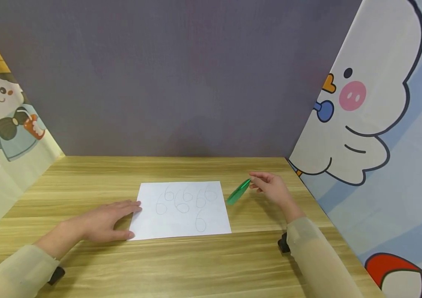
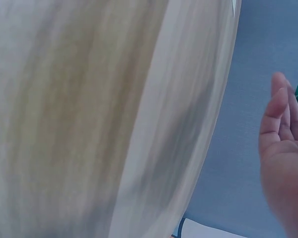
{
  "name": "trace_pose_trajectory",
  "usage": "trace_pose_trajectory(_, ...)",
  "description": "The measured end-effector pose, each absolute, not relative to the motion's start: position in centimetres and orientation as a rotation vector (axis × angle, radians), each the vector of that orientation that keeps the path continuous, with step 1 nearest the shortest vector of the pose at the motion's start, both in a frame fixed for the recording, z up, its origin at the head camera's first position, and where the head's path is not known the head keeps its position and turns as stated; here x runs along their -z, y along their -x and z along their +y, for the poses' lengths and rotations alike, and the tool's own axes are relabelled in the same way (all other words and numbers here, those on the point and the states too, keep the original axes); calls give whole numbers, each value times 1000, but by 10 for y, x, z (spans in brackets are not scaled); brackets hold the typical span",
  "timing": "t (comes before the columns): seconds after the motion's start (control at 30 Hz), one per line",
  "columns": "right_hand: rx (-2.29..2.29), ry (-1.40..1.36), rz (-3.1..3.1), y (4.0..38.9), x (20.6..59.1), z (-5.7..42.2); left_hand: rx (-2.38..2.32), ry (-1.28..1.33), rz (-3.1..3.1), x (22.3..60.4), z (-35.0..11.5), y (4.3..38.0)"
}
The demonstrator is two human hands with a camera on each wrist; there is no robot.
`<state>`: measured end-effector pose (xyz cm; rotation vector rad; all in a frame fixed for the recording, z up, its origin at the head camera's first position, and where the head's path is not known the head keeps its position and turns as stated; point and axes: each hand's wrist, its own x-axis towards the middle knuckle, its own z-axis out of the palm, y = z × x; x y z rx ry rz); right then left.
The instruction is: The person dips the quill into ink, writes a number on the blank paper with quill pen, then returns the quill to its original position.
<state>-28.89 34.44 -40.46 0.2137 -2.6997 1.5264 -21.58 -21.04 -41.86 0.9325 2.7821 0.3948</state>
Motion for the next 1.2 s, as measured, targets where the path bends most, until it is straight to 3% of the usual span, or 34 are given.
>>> trace_pose_trajectory(0.6,-1092,-370,-3076,302,409,337,-401,-948,2781,418,-210,215)
trace_pose_trajectory(1.2,-1090,-360,-3137,305,425,330,-386,-943,2789,418,-210,215)
